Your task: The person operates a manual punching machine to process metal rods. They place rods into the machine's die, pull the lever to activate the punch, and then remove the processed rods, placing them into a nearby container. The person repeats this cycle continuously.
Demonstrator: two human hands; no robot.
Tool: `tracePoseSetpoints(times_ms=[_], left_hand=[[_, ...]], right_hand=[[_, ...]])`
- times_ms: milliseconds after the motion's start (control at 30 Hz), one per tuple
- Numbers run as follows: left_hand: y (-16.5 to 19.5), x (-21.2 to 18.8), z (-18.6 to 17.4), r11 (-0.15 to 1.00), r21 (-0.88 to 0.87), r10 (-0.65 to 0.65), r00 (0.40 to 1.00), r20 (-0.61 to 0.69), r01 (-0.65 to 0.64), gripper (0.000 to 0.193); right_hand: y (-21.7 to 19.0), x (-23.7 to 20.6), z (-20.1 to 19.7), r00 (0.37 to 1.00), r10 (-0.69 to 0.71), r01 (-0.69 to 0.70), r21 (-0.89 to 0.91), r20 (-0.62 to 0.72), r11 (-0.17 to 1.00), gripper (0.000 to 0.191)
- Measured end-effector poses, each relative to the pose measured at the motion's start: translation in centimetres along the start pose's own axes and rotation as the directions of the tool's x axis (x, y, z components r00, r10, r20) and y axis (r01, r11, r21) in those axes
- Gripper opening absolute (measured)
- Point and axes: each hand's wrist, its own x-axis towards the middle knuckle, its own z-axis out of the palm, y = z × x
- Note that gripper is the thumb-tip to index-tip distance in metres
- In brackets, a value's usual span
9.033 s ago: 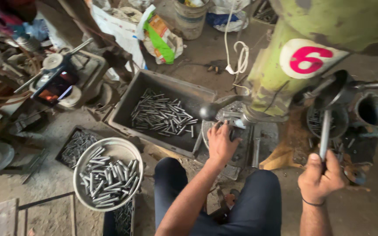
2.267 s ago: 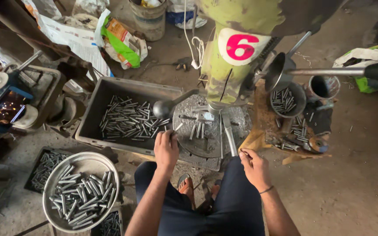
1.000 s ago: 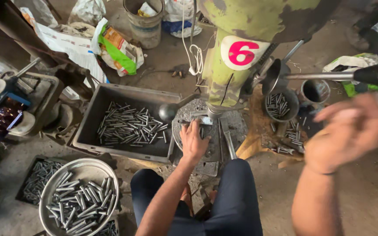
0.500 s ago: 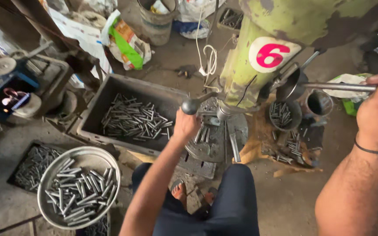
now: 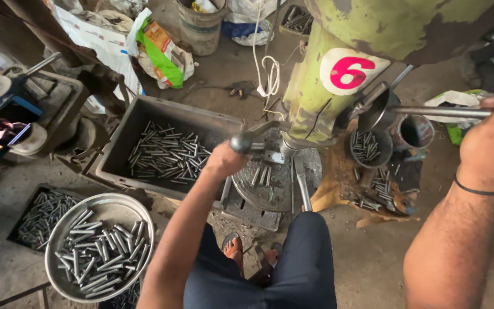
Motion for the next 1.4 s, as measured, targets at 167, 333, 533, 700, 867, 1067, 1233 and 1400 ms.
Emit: tracePoseSetpoints(times_ms=[167, 333, 533, 700, 867, 1067, 1233, 1400], left_hand=[[-0.3, 1.1, 1.7, 0.991, 0.071, -0.112, 0.993, 0.043, 0.109, 0.025], [-3.6, -2.5, -2.4, 0.987, 0.161, 0.024, 0.996, -0.086, -0.01, 0.017], [0.6, -1.7, -1.4, 0.925, -0.107, -0.354, 0.93, 0.102, 0.364, 0.029], [-0.5, -2.4, -1.5, 0.978, 0.198, 0.06, 0.997, 0.042, -0.067, 0.02], [-0.7, -2.3, -2.0, 0.97, -0.026, -0.242, 0.97, -0.031, 0.241, 0.018], [0.5, -2.3, -0.6, 0.98, 0.12, 0.17, 0.983, -0.067, -0.161, 0.027], [-1.5, -2.0, -0.5, 0.971, 0.227, 0.123, 0.977, -0.176, -0.082, 0.018], [0.3, -1.3, 0.8, 0.975, 0.121, 0.203, 0.968, -0.146, -0.186, 0.017]], right_hand=[[1.5, -0.5, 0.3, 1.0, 0.01, -0.009, 0.099, -0.013, 0.995, 0.029], [2.3, -1.1, 0.2, 0.999, 0.01, -0.009, 0.014, -0.037, 1.0, 0.03], [0.9, -0.4, 0.2, 0.948, -0.311, 0.299, -0.523, 0.068, 0.798, 0.05], [-0.2, -0.4, 0.6, 0.998, -0.016, 0.015, -0.012, -0.055, 1.0, 0.027], [2.9, -1.5, 0.8, 0.998, 0.033, -0.027, 0.122, -0.047, 0.992, 0.021], [9.7, -2.9, 0.5, 0.995, -0.065, 0.082, -0.276, 0.07, 0.958, 0.016], [13.2, -4.7, -0.3, 0.98, -0.155, 0.194, -0.469, 0.121, 0.862, 0.015], [9.8, -2.5, 0.4, 0.995, -0.059, 0.09, -0.413, 0.086, 0.906, 0.014]])
